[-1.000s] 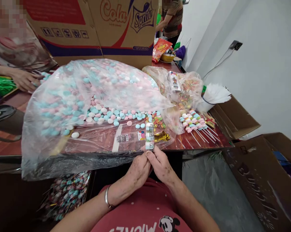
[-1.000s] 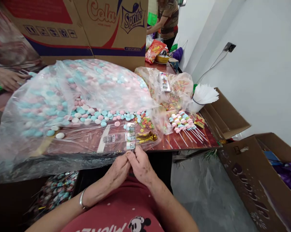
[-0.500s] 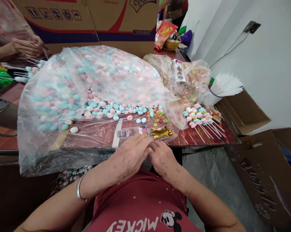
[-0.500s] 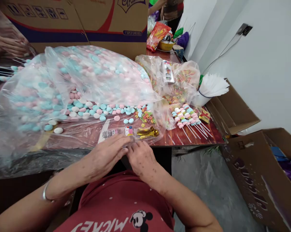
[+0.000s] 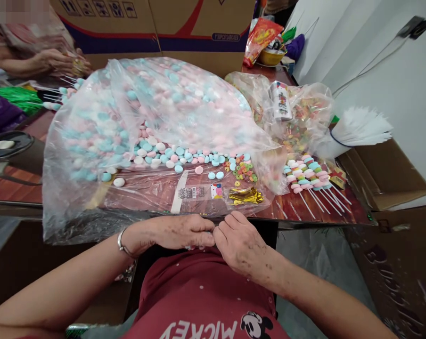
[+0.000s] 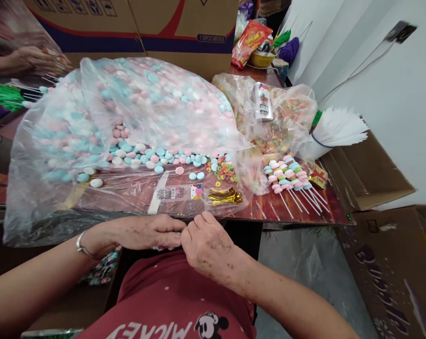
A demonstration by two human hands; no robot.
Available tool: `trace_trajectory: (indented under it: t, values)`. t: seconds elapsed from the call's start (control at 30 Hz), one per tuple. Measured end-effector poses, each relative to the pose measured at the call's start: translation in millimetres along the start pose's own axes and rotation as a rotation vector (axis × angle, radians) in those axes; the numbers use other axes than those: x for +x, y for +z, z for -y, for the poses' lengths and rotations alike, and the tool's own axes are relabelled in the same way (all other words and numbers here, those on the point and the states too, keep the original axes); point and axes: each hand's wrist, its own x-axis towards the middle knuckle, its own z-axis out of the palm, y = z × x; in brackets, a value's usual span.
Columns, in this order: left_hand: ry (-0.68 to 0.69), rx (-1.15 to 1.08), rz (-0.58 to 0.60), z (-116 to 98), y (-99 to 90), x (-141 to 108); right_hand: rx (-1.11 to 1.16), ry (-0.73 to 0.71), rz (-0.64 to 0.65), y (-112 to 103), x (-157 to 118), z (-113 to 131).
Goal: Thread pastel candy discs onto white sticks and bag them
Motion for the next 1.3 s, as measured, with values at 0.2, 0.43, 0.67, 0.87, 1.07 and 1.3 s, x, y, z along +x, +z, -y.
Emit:
trace_trajectory:
  t: [0.2,0.43,0.67,0.87,1.07,1.3]
  values:
    - [0.182,0.658,-0.328,8,21.4,-1,0.058,0.03,0.063,8,-6,-12]
    - [0.557,0.973,-0.429,17,21.8,-5,0.515,0.191,0.301,2,-8,-25]
    - [0.553,0.872,-0.535,27,24.9,4,0.59,0.339,0.359,-5,-7,-28]
    - [0.195,0.179,-0.815,13,21.3,9,0.357,0.601,-0.039,-25,-41,-78]
    - [-0.013,-0.497,-0.862,12,21.7,18,-0.044,0.531,0.043,-10,-66,-102]
    - [0.0,-0.633,-0.804,19,29.4,31,-0.171,0.501,0.103,8,-70,-96]
